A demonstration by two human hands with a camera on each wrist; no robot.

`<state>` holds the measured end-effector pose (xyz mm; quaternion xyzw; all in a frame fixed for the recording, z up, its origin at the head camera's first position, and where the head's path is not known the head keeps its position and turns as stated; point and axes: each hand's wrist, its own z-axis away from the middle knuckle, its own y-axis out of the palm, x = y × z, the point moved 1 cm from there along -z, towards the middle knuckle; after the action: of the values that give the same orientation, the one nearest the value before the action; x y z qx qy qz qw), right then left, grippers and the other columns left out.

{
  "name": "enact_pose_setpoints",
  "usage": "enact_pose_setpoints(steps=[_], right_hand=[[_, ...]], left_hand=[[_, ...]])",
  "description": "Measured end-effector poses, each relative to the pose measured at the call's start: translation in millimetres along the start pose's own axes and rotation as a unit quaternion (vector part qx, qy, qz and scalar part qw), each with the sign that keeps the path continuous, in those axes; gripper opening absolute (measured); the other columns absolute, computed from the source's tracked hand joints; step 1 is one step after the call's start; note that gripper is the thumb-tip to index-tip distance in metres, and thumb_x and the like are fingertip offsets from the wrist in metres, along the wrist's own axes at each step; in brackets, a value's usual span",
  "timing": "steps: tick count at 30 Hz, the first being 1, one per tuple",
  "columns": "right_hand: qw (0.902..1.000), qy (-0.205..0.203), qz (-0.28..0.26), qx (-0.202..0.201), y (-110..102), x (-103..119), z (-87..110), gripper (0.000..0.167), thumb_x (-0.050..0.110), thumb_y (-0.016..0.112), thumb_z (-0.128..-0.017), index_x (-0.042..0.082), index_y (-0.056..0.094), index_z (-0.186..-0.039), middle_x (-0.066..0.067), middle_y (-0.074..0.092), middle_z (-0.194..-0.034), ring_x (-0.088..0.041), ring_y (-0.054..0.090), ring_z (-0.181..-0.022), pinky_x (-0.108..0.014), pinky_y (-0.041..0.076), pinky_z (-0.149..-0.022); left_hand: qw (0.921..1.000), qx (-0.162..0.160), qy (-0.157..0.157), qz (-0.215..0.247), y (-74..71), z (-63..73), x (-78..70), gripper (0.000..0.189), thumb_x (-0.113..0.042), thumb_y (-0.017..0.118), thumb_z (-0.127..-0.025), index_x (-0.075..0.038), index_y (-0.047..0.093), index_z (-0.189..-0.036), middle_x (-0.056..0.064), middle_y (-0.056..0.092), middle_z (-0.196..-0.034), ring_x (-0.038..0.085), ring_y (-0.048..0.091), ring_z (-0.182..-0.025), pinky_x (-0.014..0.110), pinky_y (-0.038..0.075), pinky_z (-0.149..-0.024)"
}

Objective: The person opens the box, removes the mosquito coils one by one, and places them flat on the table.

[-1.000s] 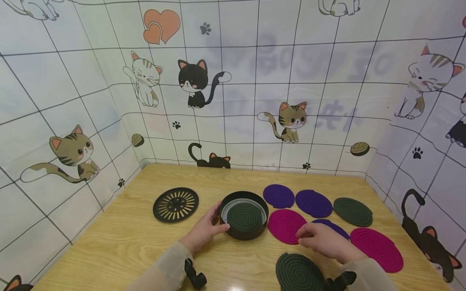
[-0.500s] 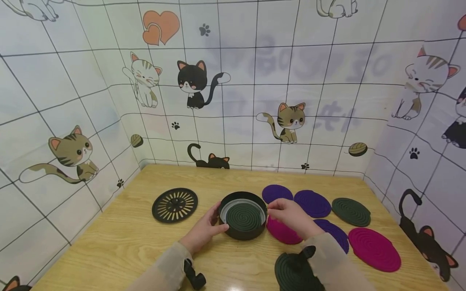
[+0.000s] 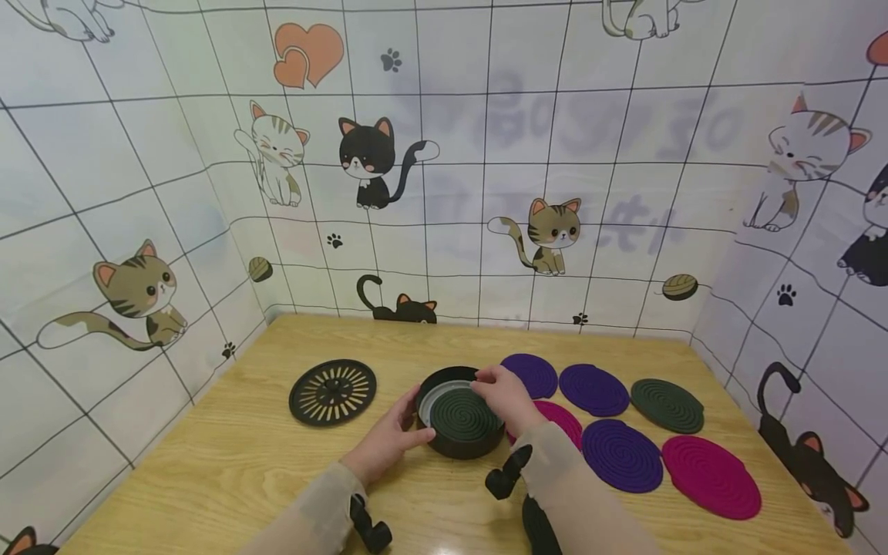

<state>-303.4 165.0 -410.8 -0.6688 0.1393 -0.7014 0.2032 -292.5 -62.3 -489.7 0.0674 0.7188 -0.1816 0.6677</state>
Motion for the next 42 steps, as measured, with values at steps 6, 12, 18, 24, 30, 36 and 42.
enact_pose_setpoints(steps=[6,12,18,24,30,36,42], right_hand=[[0.9997,0.014,-0.013,-0.015,15,-1,-9.8,0.041,0.018,0.056,-0.097,-0.005,0.050,-0.131,-0.023,0.051,-0.131,-0.039,0.048,-0.120,-0.056,0.038,-0.101],[0.9984,0.039,-0.029,-0.030,23,0,-13.2,0.043,0.017,0.057,-0.097,-0.005,0.049,-0.132,-0.025,0.048,-0.134,-0.041,0.046,-0.121,-0.056,0.038,-0.100],[0.9980,0.042,-0.019,-0.043,27,2,-15.8,0.042,0.017,0.057,-0.096,-0.006,0.050,-0.130,-0.025,0.050,-0.131,-0.040,0.048,-0.119,-0.054,0.042,-0.097],[0.9984,0.038,-0.009,-0.040,30,-1,-17.9,0.042,0.017,0.056,-0.097,-0.006,0.049,-0.131,-0.025,0.050,-0.132,-0.040,0.048,-0.118,-0.054,0.043,-0.096],[0.9985,0.037,-0.006,-0.040,32,-3,-18.5,0.042,0.017,0.055,-0.097,-0.006,0.049,-0.131,-0.025,0.051,-0.130,-0.039,0.050,-0.116,-0.053,0.044,-0.094],[0.9982,0.039,-0.001,-0.044,34,-2,-18.0,0.041,0.018,0.056,-0.096,-0.005,0.050,-0.130,-0.024,0.053,-0.128,-0.038,0.052,-0.114,-0.052,0.045,-0.092],[0.9980,0.040,0.011,-0.047,35,-2,-18.6,0.041,0.019,0.056,-0.096,-0.004,0.052,-0.129,-0.023,0.054,-0.128,-0.038,0.052,-0.113,-0.051,0.046,-0.091]], left_hand=[[1.0000,0.002,0.001,-0.004,-0.9,1.1,-0.4,0.089,-0.029,0.074,-0.086,-0.016,0.019,-0.155,0.012,0.031,-0.153,0.035,0.027,-0.141,0.049,0.024,-0.113],[1.0000,0.003,-0.001,-0.005,-2.4,0.2,0.8,0.089,-0.031,0.074,-0.086,-0.017,0.018,-0.155,0.012,0.030,-0.154,0.035,0.026,-0.141,0.050,0.023,-0.114],[1.0000,0.004,-0.001,-0.007,-2.7,0.6,0.4,0.089,-0.032,0.073,-0.087,-0.018,0.018,-0.155,0.012,0.030,-0.154,0.034,0.026,-0.141,0.050,0.023,-0.114],[0.9999,0.004,0.000,-0.010,-2.2,0.4,0.6,0.089,-0.032,0.073,-0.086,-0.017,0.018,-0.155,0.013,0.030,-0.154,0.034,0.026,-0.141,0.050,0.023,-0.114],[0.9999,0.007,0.002,-0.010,-1.6,0.5,-0.1,0.089,-0.032,0.073,-0.087,-0.017,0.018,-0.155,0.013,0.029,-0.154,0.034,0.026,-0.141,0.050,0.022,-0.114],[0.9999,0.007,-0.002,-0.010,-1.5,1.2,-1.0,0.088,-0.032,0.072,-0.087,-0.017,0.017,-0.155,0.013,0.028,-0.155,0.034,0.025,-0.141,0.050,0.022,-0.114],[1.0000,0.009,0.000,-0.004,-1.8,1.5,-0.6,0.088,-0.032,0.072,-0.088,-0.018,0.017,-0.155,0.013,0.028,-0.155,0.035,0.025,-0.142,0.050,0.022,-0.114]])
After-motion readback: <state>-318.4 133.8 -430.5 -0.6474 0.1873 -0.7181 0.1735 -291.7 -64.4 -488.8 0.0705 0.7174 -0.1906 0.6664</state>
